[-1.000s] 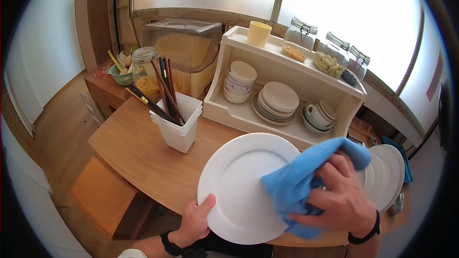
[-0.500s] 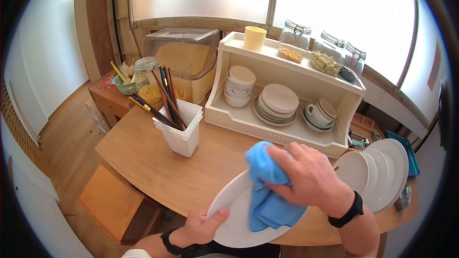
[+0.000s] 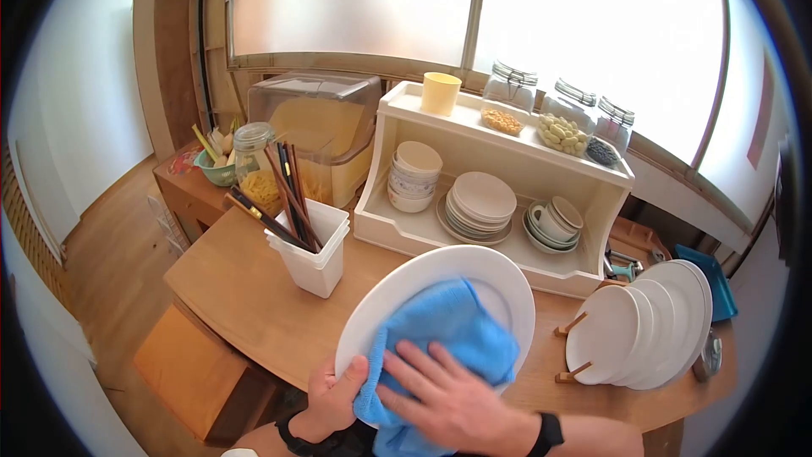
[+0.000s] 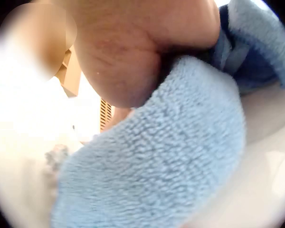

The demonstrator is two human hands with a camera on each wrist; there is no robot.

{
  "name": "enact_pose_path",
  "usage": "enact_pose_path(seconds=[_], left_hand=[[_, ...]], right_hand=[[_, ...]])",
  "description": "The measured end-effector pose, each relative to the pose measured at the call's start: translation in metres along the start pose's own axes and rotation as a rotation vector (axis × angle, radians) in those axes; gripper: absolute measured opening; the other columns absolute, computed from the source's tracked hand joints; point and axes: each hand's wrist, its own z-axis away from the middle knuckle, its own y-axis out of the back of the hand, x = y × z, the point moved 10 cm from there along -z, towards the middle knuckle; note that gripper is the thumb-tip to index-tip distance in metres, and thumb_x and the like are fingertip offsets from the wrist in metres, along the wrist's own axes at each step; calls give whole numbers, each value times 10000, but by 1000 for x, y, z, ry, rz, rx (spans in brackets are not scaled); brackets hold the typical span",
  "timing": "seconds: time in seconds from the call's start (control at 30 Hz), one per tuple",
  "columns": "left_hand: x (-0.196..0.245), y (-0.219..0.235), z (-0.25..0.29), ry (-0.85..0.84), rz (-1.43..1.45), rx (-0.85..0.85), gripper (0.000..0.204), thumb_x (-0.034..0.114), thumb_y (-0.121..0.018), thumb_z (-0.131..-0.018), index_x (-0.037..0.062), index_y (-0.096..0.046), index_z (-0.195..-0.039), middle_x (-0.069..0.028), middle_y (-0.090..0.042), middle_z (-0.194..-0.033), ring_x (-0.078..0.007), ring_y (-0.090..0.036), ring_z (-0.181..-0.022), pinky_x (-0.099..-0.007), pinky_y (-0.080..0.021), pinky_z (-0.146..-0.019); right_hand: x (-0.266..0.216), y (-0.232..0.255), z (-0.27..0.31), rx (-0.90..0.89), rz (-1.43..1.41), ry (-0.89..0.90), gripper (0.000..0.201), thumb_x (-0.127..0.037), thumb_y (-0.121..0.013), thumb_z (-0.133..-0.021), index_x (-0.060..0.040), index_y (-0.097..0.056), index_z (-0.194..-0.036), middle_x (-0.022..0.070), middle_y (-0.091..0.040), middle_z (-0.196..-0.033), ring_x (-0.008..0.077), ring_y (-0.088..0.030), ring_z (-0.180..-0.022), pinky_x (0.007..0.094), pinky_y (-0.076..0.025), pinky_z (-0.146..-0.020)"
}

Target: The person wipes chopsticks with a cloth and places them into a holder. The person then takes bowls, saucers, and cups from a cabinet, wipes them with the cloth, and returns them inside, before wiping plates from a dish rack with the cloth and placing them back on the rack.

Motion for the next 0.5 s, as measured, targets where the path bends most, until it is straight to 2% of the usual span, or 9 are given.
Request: enact_pose_path(seconds=[0.03, 0.13, 0.2, 0.27, 0.33, 0.37, 0.43, 0.47, 0.5], left_hand=[[2, -3, -1, 5, -7, -13, 402, 281, -546, -995, -37, -559, -1240, -65, -647, -1090, -112, -581, -943, -252, -462, -814], [33, -10, -1, -187, -57, 7, 414, 286, -565, -985, -49, -558, -1229, -74, -649, -1076, -127, -590, -931, -269, -476, -813], [49, -10, -1, -236, 71, 24, 440, 293, -588, -973, -65, -550, -1227, -93, -646, -1096, -147, -598, -953, -290, -487, -825], [48, -12, -5, -273, 103, -1, 447, 290, -602, -965, -71, -550, -1223, -113, -642, -1118, -165, -609, -960, -302, -491, -835], [37, -5, -7, -266, 64, 15, 430, 271, -589, -971, -67, -542, -1233, -123, -640, -1131, -175, -615, -965, -305, -492, -844], [32, -7, -8, -250, 56, -20, 430, 271, -589, -971, -67, -542, -1233, -123, -640, -1131, -175, -615, -965, -305, -492, -844], [22, -1, -10, -184, 109, 16, 422, 244, -577, -974, -69, -525, -1253, -132, -633, -1144, -188, -614, -979, -313, -490, -858], [21, -6, -11, -167, 97, -9, 422, 244, -577, -974, -69, -525, -1253, -132, -633, -1144, -188, -614, -979, -313, -490, -858], [29, -5, -12, -242, 49, 16, 427, 237, -573, -972, -62, -506, -1269, -136, -625, -1154, -199, -616, -984, -322, -497, -853]], right_hand=[[19, 12, -3, 42, 103, -63, 455, -192, -563, -799, -116, -594, -1247, 212, -453, -1399, 418, -428, -1301, 578, -357, -1033], [56, 50, -4, 77, 323, -221, 463, -186, -556, -808, -128, -587, -1266, 168, -441, -1428, 416, -412, -1307, 588, -343, -1033], [86, 71, 15, 303, 296, -496, 452, -186, -556, -810, -138, -594, -1258, 131, -438, -1437, 415, -401, -1314, 599, -340, -1032], [66, 39, 23, 214, 307, -500, 458, -180, -539, -827, -156, -574, -1284, 113, -441, -1434, 402, -381, -1336, 596, -323, -1051], [12, 0, 13, 82, 95, -155, 456, -191, -513, -847, -165, -550, -1301, 104, -450, -1424, 358, -378, -1352, 583, -315, -1066], [15, 2, 11, 94, 103, -192, 456, -191, -513, -847, -165, -550, -1301, 104, -450, -1424, 358, -378, -1352, 583, -315, -1066], [4, 13, -2, 102, 228, 48, 440, -210, -493, -863, -170, -540, -1299, 91, -454, -1421, 304, -381, -1359, 575, -313, -1068], [13, 27, -5, 167, 291, 36, 418, -233, -493, -866, -162, -554, -1274, 82, -456, -1419, 270, -377, -1365, 564, -321, -1066], [27, 42, -6, 194, 335, -9, 405, -239, -497, -868, -183, -561, -1264, 72, -460, -1416, 291, -381, -1353, 554, -332, -1060]])
